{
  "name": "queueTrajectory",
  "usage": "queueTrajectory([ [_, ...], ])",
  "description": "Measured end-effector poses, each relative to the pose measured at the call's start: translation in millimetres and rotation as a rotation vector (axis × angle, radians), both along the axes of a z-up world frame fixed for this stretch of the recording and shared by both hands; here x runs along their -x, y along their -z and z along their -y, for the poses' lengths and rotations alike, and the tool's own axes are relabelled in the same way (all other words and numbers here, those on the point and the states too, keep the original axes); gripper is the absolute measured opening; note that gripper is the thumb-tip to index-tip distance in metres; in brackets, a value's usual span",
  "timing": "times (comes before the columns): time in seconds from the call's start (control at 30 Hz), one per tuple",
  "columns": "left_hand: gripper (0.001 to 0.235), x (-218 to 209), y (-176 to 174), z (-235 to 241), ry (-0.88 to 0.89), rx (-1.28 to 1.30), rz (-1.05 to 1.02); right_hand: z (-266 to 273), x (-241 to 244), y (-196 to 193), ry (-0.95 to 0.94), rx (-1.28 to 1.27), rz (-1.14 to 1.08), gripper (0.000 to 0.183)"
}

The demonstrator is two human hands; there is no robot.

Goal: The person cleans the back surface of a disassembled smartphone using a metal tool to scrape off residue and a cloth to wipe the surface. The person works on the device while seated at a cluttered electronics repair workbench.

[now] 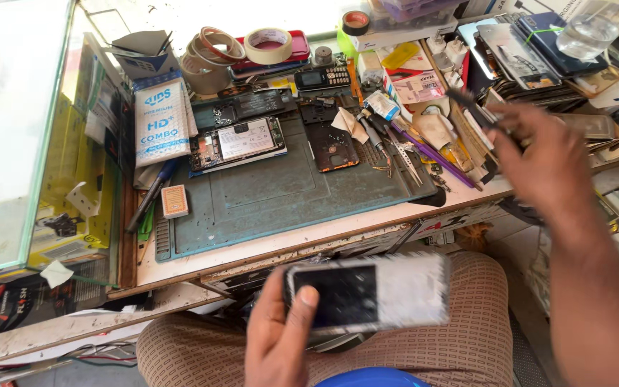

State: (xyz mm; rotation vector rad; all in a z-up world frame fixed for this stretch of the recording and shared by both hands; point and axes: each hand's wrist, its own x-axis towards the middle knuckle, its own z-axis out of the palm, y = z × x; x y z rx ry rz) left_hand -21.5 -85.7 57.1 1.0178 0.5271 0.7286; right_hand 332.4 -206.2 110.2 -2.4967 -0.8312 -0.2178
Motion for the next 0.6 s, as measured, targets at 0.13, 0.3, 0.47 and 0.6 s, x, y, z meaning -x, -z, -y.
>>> queueTrajectory([
  [0.13, 0.042, 15, 14, 19, -0.008, 0.006, -0.112, -20, -43, -10, -0.297, -0.159, 0.196, 0.027],
  [0.3, 0.041, 25, 57, 7, 0.025, 0.088, -0.022, -48, -99, -10, -0.382, -0.031, 0.275, 0.025],
  [0.47, 0.045, 44, 95, -12, -0.023, 0.299, -0.102, -53, -113, -25, -0.341, -0.051, 0.169, 0.035],
  [0.6, 0.047, 53, 114, -8, -0.156, 0.468, -0.207, -66, -80, -9, -0.410, -0.011, 0.176, 0.022],
])
